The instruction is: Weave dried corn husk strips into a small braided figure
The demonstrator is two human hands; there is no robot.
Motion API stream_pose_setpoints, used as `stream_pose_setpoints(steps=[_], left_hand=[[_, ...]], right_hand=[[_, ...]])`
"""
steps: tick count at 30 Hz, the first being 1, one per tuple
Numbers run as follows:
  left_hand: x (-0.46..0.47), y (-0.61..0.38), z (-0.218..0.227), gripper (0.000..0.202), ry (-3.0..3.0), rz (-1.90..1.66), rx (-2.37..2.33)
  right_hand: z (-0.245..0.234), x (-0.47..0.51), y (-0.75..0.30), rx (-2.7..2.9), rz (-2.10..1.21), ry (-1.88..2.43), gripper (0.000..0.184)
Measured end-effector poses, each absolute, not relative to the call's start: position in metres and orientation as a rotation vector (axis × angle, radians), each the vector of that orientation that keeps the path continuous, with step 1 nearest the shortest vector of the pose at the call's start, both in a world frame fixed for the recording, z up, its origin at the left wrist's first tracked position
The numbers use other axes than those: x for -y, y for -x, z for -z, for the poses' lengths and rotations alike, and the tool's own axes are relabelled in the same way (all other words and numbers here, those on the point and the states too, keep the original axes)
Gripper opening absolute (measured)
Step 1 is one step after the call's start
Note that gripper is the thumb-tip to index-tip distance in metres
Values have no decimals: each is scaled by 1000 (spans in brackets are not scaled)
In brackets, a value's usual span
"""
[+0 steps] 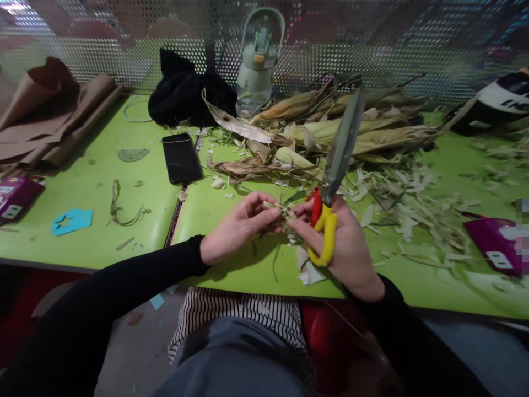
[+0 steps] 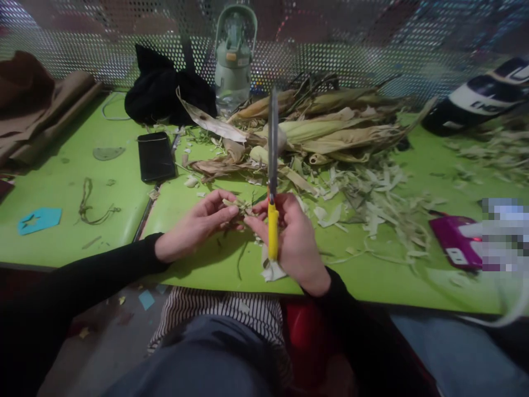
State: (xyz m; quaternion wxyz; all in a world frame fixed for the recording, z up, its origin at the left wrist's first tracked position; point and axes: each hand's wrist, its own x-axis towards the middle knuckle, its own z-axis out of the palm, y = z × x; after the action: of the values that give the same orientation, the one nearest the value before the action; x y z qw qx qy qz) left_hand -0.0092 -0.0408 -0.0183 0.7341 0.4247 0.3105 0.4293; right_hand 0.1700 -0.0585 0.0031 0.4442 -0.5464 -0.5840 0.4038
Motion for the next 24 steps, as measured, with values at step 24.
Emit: stream_pose_setpoints(steps=[24], left_hand=[[17,23,10,9,-993,-1085,-802]], right_hand=[[-7,15,-196,1947,-795,1593,59]])
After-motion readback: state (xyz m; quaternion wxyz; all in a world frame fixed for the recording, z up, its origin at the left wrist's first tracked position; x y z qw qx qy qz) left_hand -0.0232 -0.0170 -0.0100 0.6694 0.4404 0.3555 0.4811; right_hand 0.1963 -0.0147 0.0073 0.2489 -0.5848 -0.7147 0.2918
